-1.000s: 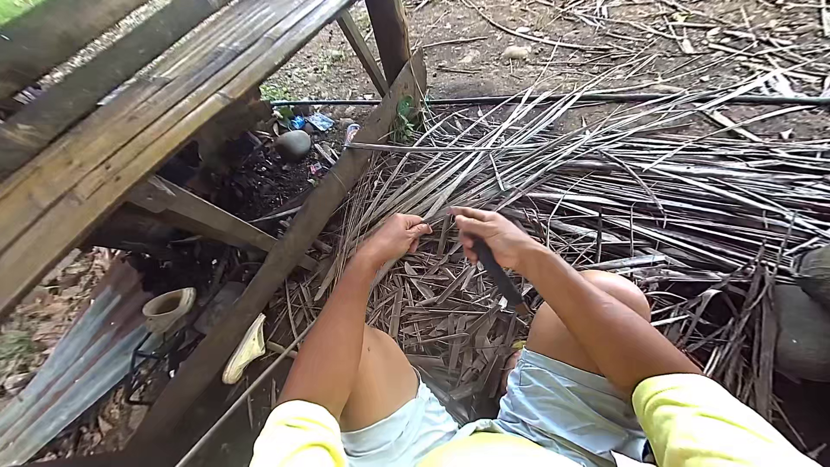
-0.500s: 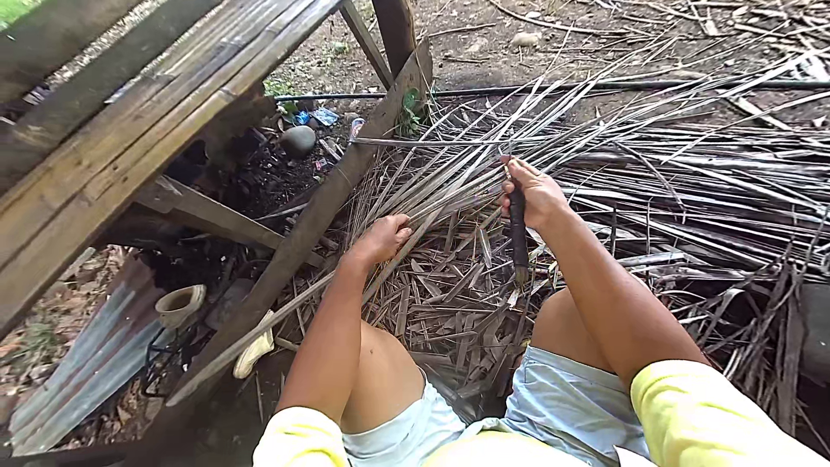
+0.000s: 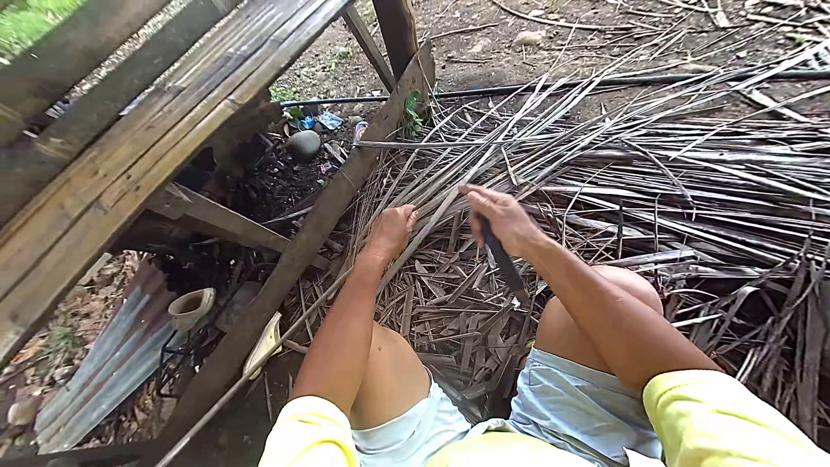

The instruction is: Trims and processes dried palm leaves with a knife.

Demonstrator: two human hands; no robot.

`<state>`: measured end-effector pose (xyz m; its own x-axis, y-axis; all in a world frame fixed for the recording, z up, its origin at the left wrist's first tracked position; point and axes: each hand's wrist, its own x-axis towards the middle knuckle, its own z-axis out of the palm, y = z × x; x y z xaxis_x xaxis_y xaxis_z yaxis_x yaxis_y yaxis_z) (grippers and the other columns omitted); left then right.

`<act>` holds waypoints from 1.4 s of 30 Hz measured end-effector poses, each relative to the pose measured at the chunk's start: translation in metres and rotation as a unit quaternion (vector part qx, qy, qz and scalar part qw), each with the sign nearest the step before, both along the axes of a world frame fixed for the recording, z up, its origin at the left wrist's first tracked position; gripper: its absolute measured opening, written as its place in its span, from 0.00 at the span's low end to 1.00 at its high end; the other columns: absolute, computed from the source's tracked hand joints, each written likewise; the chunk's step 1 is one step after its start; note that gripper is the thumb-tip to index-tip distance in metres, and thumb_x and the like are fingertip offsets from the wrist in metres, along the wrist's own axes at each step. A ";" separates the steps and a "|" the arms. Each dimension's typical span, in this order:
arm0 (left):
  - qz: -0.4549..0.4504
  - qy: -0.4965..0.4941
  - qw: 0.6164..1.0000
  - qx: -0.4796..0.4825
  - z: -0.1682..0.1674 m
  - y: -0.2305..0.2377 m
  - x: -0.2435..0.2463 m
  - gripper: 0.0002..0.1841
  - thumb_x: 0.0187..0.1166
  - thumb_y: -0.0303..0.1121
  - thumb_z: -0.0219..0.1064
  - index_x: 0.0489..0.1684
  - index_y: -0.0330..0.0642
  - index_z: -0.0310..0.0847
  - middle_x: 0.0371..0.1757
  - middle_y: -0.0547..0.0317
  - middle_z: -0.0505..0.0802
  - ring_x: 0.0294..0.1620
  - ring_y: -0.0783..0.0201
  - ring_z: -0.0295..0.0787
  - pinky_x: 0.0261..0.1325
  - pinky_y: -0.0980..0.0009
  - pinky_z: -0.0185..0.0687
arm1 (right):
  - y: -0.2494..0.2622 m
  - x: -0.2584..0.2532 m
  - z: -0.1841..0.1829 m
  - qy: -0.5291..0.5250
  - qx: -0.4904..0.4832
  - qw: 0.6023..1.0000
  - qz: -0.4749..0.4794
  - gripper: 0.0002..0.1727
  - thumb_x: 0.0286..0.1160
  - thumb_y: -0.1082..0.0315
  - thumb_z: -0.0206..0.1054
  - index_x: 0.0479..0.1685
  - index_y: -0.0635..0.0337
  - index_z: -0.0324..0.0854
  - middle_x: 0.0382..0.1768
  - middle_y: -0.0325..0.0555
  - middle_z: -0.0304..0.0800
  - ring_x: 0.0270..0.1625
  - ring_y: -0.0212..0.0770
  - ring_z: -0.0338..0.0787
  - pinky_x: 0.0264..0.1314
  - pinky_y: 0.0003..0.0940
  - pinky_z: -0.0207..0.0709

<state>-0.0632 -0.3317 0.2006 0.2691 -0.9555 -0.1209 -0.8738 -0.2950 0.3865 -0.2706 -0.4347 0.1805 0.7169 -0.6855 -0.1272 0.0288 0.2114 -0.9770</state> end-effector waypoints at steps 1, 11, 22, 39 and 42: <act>-0.001 0.000 1.000 -0.002 -0.002 -0.002 -0.003 0.20 0.95 0.35 0.51 0.55 0.28 0.86 0.47 0.32 0.92 0.54 0.36 0.91 0.64 0.38 0.79 | 0.010 0.004 -0.004 0.013 -0.006 0.999 0.045 0.25 0.96 0.62 0.47 0.86 0.59 0.66 0.22 0.37 0.74 0.16 0.32 0.74 0.18 0.28 0.75; 0.002 -0.021 1.000 -0.004 -0.002 -0.008 -0.029 0.15 0.90 0.29 0.54 0.43 0.25 0.84 0.44 0.33 0.92 0.54 0.37 0.91 0.61 0.41 0.81 | 0.024 0.023 -0.023 0.038 -0.005 0.991 0.127 0.30 0.96 0.60 0.49 0.94 0.53 0.55 0.20 0.39 0.72 0.13 0.32 0.71 0.15 0.26 0.70; 0.031 -0.002 0.997 0.064 0.007 -0.006 -0.040 0.17 0.94 0.33 0.51 0.55 0.28 0.84 0.51 0.32 0.91 0.59 0.36 0.89 0.65 0.39 0.79 | 0.012 0.031 -0.035 0.162 -0.186 0.965 0.085 0.29 0.95 0.53 0.51 0.91 0.52 0.62 0.34 0.52 0.84 0.26 0.44 0.79 0.35 0.45 0.78; 0.004 0.031 0.999 0.043 0.015 0.008 -0.037 0.17 0.93 0.32 0.52 0.57 0.31 0.86 0.48 0.36 0.92 0.54 0.41 0.91 0.63 0.42 0.81 | -0.035 0.021 -0.038 0.095 -0.071 0.992 -0.042 0.30 0.94 0.59 0.53 0.92 0.57 0.59 0.22 0.41 0.75 0.16 0.34 0.70 0.20 0.31 0.70; -0.013 0.063 0.997 0.038 0.020 0.018 -0.029 0.16 0.94 0.33 0.52 0.55 0.33 0.86 0.38 0.42 0.90 0.41 0.47 0.89 0.54 0.46 0.82 | -0.063 0.006 -0.039 0.041 -0.004 0.994 -0.097 0.29 0.94 0.61 0.55 0.91 0.53 0.59 0.22 0.37 0.74 0.14 0.32 0.70 0.15 0.27 0.69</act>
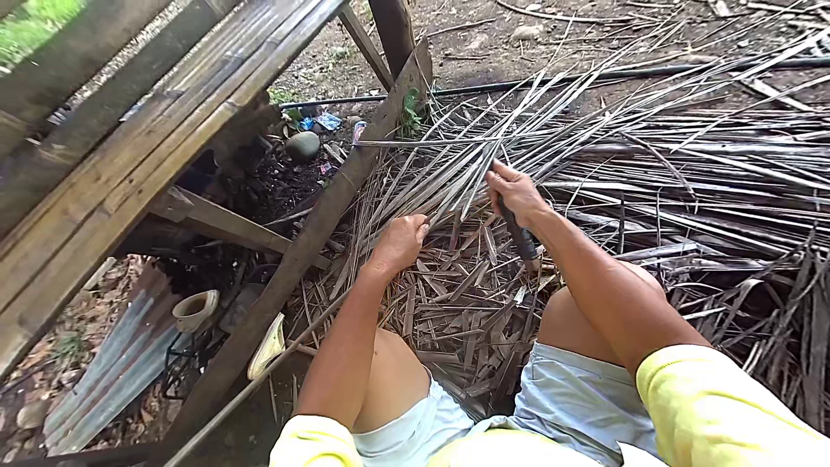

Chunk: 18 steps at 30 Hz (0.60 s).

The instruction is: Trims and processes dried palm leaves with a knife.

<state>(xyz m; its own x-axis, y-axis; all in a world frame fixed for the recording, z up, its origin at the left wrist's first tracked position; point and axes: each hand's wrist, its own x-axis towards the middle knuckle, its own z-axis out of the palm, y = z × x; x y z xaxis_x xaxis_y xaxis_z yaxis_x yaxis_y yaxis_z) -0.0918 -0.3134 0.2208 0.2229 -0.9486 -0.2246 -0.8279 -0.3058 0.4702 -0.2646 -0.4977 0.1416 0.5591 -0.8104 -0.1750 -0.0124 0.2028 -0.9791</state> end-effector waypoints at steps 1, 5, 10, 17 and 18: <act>-0.001 0.013 1.000 0.003 0.003 0.004 0.003 0.16 0.94 0.33 0.53 0.56 0.34 0.87 0.36 0.44 0.90 0.38 0.49 0.88 0.52 0.48 0.83 | -0.009 -0.006 -0.001 -0.006 0.002 1.000 -0.023 0.29 0.93 0.61 0.55 0.91 0.51 0.60 0.22 0.37 0.75 0.14 0.31 0.70 0.14 0.26 0.69; 0.021 0.033 0.999 0.021 0.012 0.019 0.020 0.16 0.94 0.33 0.53 0.61 0.36 0.87 0.35 0.48 0.89 0.34 0.55 0.84 0.47 0.55 0.81 | -0.043 -0.038 -0.002 -0.003 0.010 0.984 -0.176 0.26 0.95 0.58 0.51 0.90 0.45 0.61 0.25 0.36 0.73 0.15 0.31 0.71 0.16 0.27 0.71; 0.076 0.054 0.995 0.044 0.005 0.014 0.029 0.16 0.95 0.33 0.52 0.57 0.34 0.86 0.31 0.50 0.88 0.33 0.57 0.82 0.47 0.56 0.79 | -0.004 -0.036 0.021 -0.003 -0.036 0.993 -0.110 0.27 0.95 0.60 0.50 0.89 0.55 0.59 0.24 0.37 0.74 0.16 0.32 0.74 0.19 0.29 0.75; 0.097 0.194 0.974 0.062 0.002 -0.003 0.015 0.15 0.95 0.33 0.51 0.58 0.34 0.85 0.23 0.62 0.81 0.16 0.73 0.64 0.21 0.76 0.58 | 0.075 0.006 0.011 0.010 -0.004 0.983 0.182 0.30 0.92 0.66 0.57 0.92 0.51 0.59 0.23 0.42 0.79 0.16 0.32 0.74 0.19 0.27 0.72; 0.100 0.215 0.970 0.059 0.003 -0.003 0.013 0.15 0.95 0.33 0.51 0.58 0.34 0.84 0.22 0.62 0.81 0.14 0.74 0.63 0.19 0.78 0.57 | 0.077 0.009 0.009 0.006 0.008 0.982 0.189 0.31 0.91 0.66 0.57 0.93 0.49 0.58 0.23 0.42 0.79 0.16 0.32 0.74 0.19 0.27 0.71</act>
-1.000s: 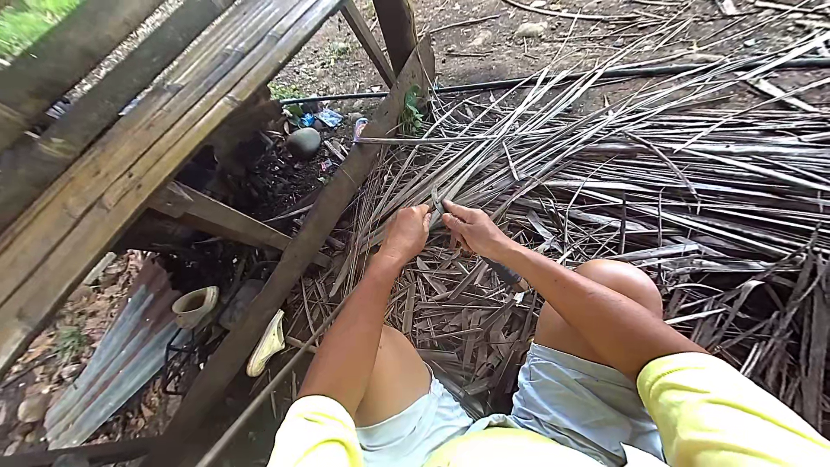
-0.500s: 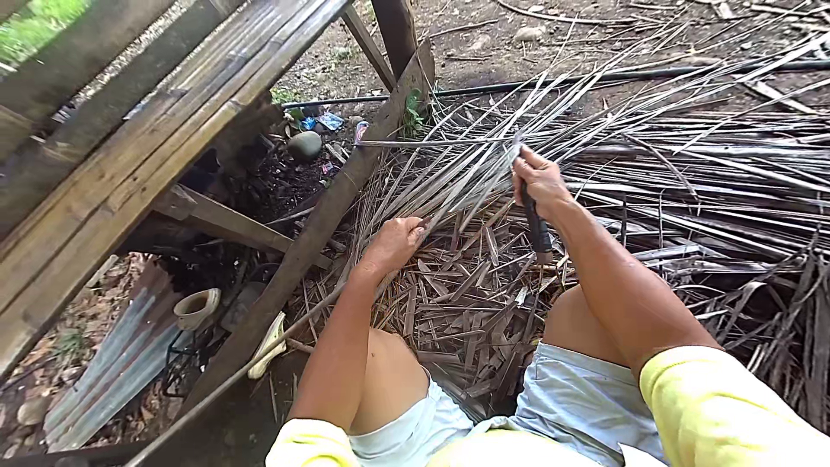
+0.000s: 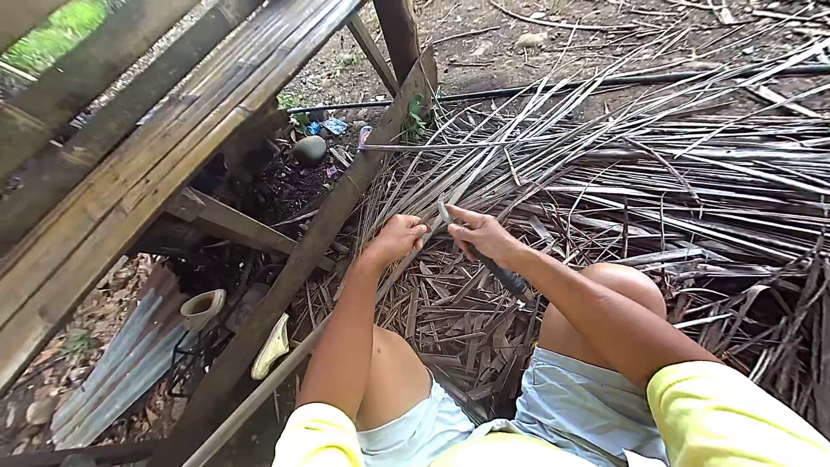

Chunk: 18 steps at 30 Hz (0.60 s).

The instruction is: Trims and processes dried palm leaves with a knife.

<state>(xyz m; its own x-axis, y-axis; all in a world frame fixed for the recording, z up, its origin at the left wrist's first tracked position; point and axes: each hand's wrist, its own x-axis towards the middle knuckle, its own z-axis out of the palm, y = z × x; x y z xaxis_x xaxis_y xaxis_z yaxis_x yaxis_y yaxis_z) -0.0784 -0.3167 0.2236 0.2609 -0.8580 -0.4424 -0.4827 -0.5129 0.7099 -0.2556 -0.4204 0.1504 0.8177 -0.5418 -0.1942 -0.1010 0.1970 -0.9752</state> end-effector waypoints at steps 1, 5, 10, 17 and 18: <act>0.004 0.015 1.000 -0.004 0.000 0.000 -0.002 0.15 0.95 0.33 0.51 0.57 0.34 0.84 0.22 0.62 0.81 0.13 0.75 0.63 0.18 0.79 0.56 | 0.002 0.002 -0.002 -0.002 0.010 1.000 -0.001 0.32 0.91 0.66 0.58 0.94 0.48 0.57 0.23 0.42 0.79 0.16 0.32 0.74 0.18 0.26 0.71; 0.005 0.051 0.999 -0.010 0.003 0.000 -0.008 0.15 0.95 0.31 0.52 0.57 0.32 0.84 0.21 0.62 0.80 0.13 0.76 0.62 0.17 0.80 0.56 | 0.000 0.004 -0.005 -0.021 0.039 0.998 -0.036 0.31 0.91 0.67 0.58 0.93 0.52 0.58 0.21 0.40 0.78 0.15 0.31 0.74 0.17 0.25 0.71; -0.004 0.151 0.988 -0.015 0.006 0.009 -0.001 0.15 0.94 0.30 0.52 0.56 0.32 0.84 0.18 0.66 0.77 0.10 0.78 0.59 0.13 0.83 0.54 | -0.016 -0.006 -0.001 -0.051 0.054 0.992 -0.104 0.28 0.90 0.67 0.59 0.89 0.56 0.64 0.22 0.38 0.79 0.16 0.30 0.75 0.17 0.24 0.72; -0.041 0.169 0.985 -0.018 0.010 0.025 0.013 0.15 0.94 0.28 0.51 0.56 0.31 0.85 0.18 0.65 0.78 0.10 0.79 0.60 0.13 0.84 0.54 | -0.073 -0.036 0.009 -0.088 0.070 0.953 -0.281 0.27 0.92 0.62 0.57 0.89 0.46 0.64 0.26 0.35 0.77 0.17 0.31 0.76 0.18 0.26 0.76; -0.036 0.158 0.986 -0.025 0.011 0.027 0.013 0.15 0.94 0.28 0.51 0.56 0.31 0.86 0.18 0.65 0.78 0.10 0.78 0.60 0.13 0.83 0.54 | -0.080 -0.041 0.008 -0.095 0.074 0.939 -0.323 0.26 0.92 0.62 0.57 0.88 0.46 0.65 0.26 0.35 0.76 0.17 0.31 0.76 0.18 0.26 0.76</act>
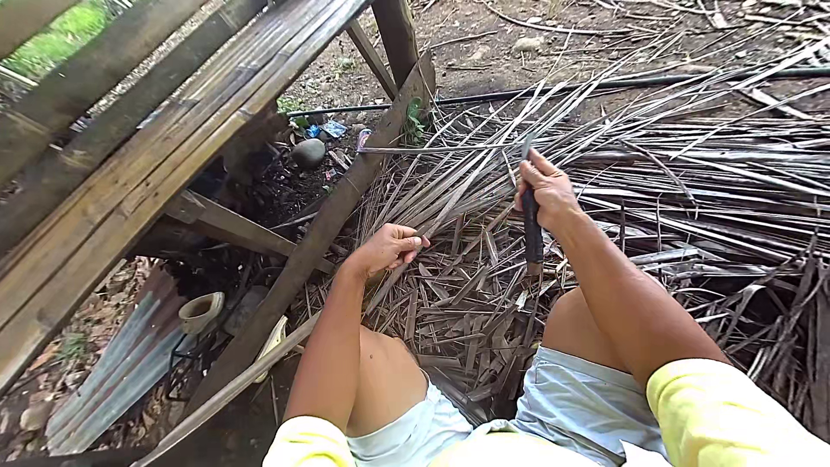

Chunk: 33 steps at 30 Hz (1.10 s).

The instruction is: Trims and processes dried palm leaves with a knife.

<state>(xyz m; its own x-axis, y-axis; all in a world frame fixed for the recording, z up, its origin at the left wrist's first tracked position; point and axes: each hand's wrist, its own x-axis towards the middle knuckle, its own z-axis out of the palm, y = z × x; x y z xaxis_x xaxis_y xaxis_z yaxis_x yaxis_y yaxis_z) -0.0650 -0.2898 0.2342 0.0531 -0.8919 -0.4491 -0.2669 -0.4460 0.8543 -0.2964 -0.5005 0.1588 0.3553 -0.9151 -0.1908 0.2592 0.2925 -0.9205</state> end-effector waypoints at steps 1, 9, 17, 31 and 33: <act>0.007 -0.019 1.000 -0.005 0.001 0.001 0.000 0.15 0.94 0.28 0.52 0.57 0.31 0.86 0.17 0.65 0.79 0.10 0.78 0.60 0.13 0.83 0.55 | -0.005 -0.004 0.000 -0.005 0.008 0.999 -0.041 0.25 0.93 0.61 0.56 0.86 0.48 0.65 0.27 0.35 0.75 0.17 0.31 0.76 0.18 0.26 0.77; -0.029 -0.402 0.915 -0.016 -0.017 -0.023 -0.026 0.17 0.94 0.32 0.52 0.62 0.32 0.86 0.49 0.34 0.92 0.55 0.39 0.91 0.65 0.39 0.80 | 0.059 0.015 0.008 0.098 -0.082 0.969 0.211 0.26 0.93 0.65 0.54 0.88 0.55 0.63 0.25 0.39 0.77 0.17 0.32 0.74 0.19 0.29 0.74; -0.039 -0.497 0.867 -0.016 -0.009 -0.022 -0.069 0.16 0.93 0.32 0.53 0.64 0.33 0.83 0.52 0.32 0.92 0.58 0.34 0.91 0.60 0.36 0.83 | 0.073 0.036 -0.012 0.070 -0.020 0.965 0.252 0.30 0.90 0.66 0.59 0.91 0.53 0.62 0.24 0.40 0.81 0.15 0.30 0.74 0.16 0.24 0.71; -0.051 -0.468 0.866 -0.172 -0.006 0.008 -0.052 0.16 0.89 0.28 0.59 0.67 0.34 0.87 0.51 0.38 0.95 0.52 0.40 0.95 0.58 0.41 0.86 | -0.011 -0.007 -0.001 0.004 0.047 0.999 0.025 0.24 0.92 0.60 0.57 0.85 0.43 0.67 0.28 0.35 0.77 0.18 0.31 0.78 0.18 0.27 0.79; -0.054 -0.453 0.872 -0.175 -0.002 0.017 -0.043 0.15 0.90 0.29 0.60 0.66 0.36 0.88 0.53 0.39 0.95 0.53 0.40 0.94 0.58 0.40 0.87 | -0.022 -0.018 -0.002 0.002 0.051 0.999 -0.015 0.23 0.92 0.59 0.57 0.84 0.41 0.68 0.28 0.35 0.76 0.18 0.31 0.78 0.19 0.27 0.79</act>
